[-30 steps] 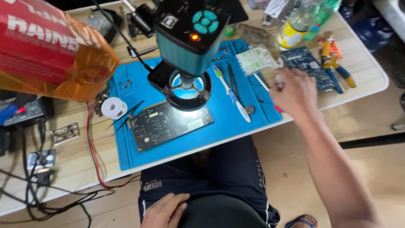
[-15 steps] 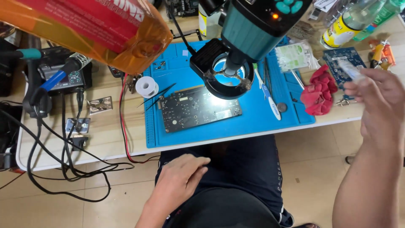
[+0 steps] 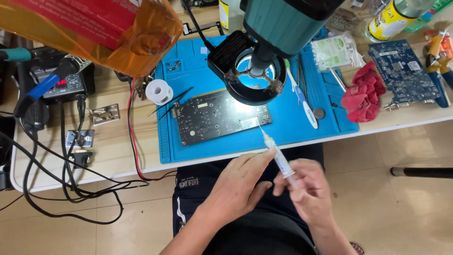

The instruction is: Soldering components on a circuit board using a soldering iron and applying flux with a syringe under a microscope.

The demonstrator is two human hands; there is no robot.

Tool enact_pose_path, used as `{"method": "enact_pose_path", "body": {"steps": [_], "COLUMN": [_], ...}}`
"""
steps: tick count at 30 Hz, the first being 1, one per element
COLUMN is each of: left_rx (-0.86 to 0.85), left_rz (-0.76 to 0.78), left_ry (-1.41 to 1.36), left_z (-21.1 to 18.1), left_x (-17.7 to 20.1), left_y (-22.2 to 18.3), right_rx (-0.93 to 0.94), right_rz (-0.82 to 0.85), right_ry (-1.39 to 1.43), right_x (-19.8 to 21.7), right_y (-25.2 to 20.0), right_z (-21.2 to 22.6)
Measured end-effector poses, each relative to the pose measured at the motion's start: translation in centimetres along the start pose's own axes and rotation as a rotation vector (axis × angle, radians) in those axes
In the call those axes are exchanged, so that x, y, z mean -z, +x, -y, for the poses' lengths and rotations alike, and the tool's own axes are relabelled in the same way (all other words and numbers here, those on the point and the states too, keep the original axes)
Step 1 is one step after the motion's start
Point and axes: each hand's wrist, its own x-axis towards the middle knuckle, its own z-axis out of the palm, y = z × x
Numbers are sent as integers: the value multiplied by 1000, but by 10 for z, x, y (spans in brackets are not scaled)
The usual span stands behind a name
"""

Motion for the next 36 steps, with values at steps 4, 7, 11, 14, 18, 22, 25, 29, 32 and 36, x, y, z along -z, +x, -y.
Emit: {"method": "enact_pose_path", "body": {"steps": [4, 7, 11, 14, 18, 22, 25, 29, 32, 36], "left_rx": [-42, -58, -38, 8, 49, 64, 86, 119, 139, 149], "left_rz": [-29, -70, -160, -201, -204, -229, -246, -271, -290, -289], "left_ry": [44, 123, 125, 122, 111, 62, 13, 2, 21, 21], "left_z": [1, 7, 15, 25, 25, 34, 37, 39, 35, 30], "left_x": [-1, -2, -8, -15, -13, -21, -21, -22, -17, -12], "left_y": [3, 6, 18, 24, 34, 38, 41, 42, 45, 45], "right_rx": [30, 57, 29, 6, -69, -87, -91, -110, -120, -133], "right_rz": [134, 132, 70, 2, -63, -77, -71, -63, -60, -64], "right_ry": [7, 10, 53, 91, 114, 101, 94, 106, 115, 106], "right_x": [-14, -16, -5, 3, 6, 4, 2, 2, 0, -4], "right_y": [18, 36, 59, 72, 84, 95, 105, 111, 113, 115], "right_z": [8, 9, -13, -30, -34, -33, -33, -36, -38, -33]}}
